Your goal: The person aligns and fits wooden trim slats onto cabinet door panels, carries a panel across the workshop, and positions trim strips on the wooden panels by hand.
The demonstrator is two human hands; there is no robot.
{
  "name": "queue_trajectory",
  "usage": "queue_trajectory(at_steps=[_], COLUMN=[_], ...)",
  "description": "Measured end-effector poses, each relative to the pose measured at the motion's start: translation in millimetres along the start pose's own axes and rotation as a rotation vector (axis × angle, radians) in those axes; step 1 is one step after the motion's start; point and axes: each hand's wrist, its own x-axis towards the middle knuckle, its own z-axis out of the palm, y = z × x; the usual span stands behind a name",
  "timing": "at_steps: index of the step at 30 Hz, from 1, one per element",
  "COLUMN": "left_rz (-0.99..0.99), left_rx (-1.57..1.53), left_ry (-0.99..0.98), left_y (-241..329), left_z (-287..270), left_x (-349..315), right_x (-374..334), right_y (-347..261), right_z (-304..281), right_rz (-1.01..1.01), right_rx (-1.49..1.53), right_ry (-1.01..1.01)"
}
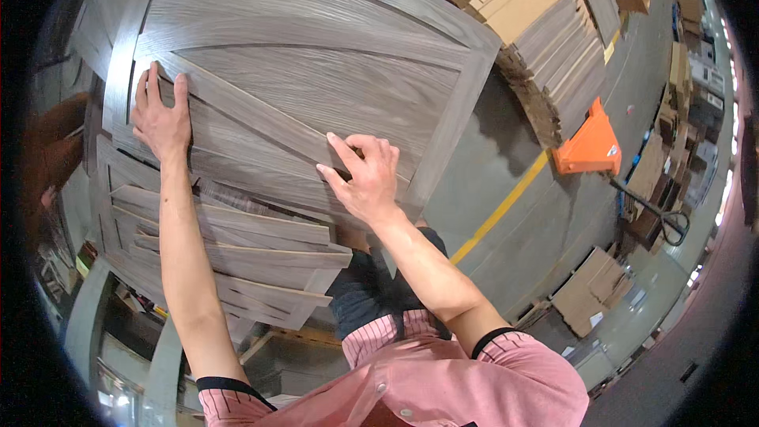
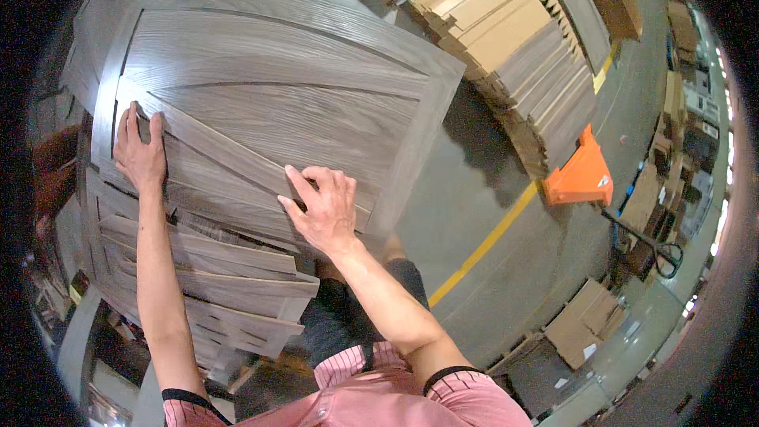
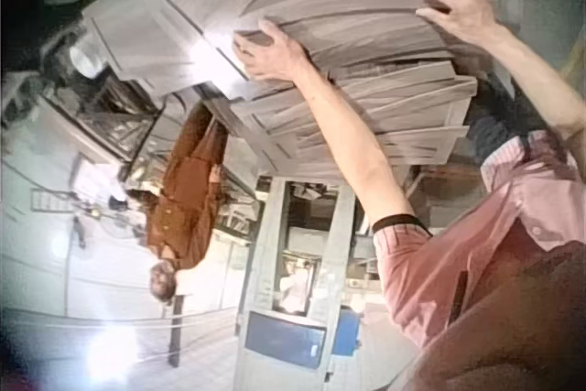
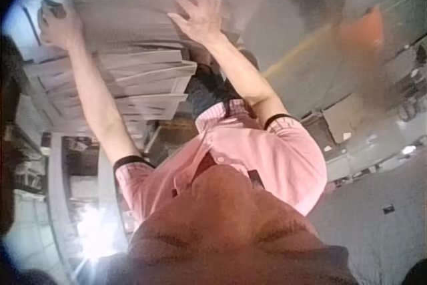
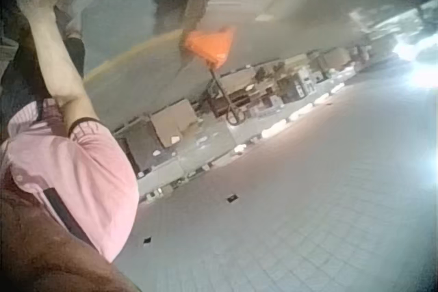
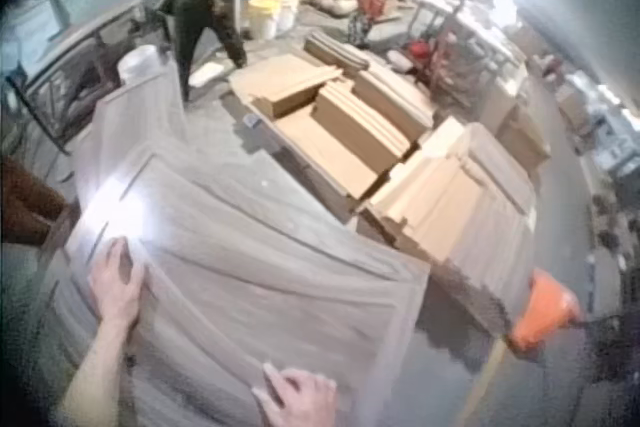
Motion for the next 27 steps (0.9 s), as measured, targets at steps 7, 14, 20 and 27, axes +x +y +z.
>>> queue_trajectory(at_steps=[7,14,20,27], left_rz=[0.051,0.051,0.078,0.165], left_rx=[-0.023,-0.01,0.013,-0.062], left_ry=[0.042,0.045,0.053,0.133], left_y=[-7.6,-14.3,-10.0,-18.8], left_z=[7.2,5.4,7.1,-4.2], left_x=[-0.5,0.0,0.7,8.7], right_x=[-3.9,-26.9,-19.1,-25.7], right_y=[4.6,14.6,1.6,2.1], right_z=[1.2,12.3,-2.3,-4.0], right_rz=[0.018,-0.058,0.048,-0.019], right_rx=[0.041,0.105,0.015,0.008], right_ry=[0.009,0.101,0.032,-0.015])
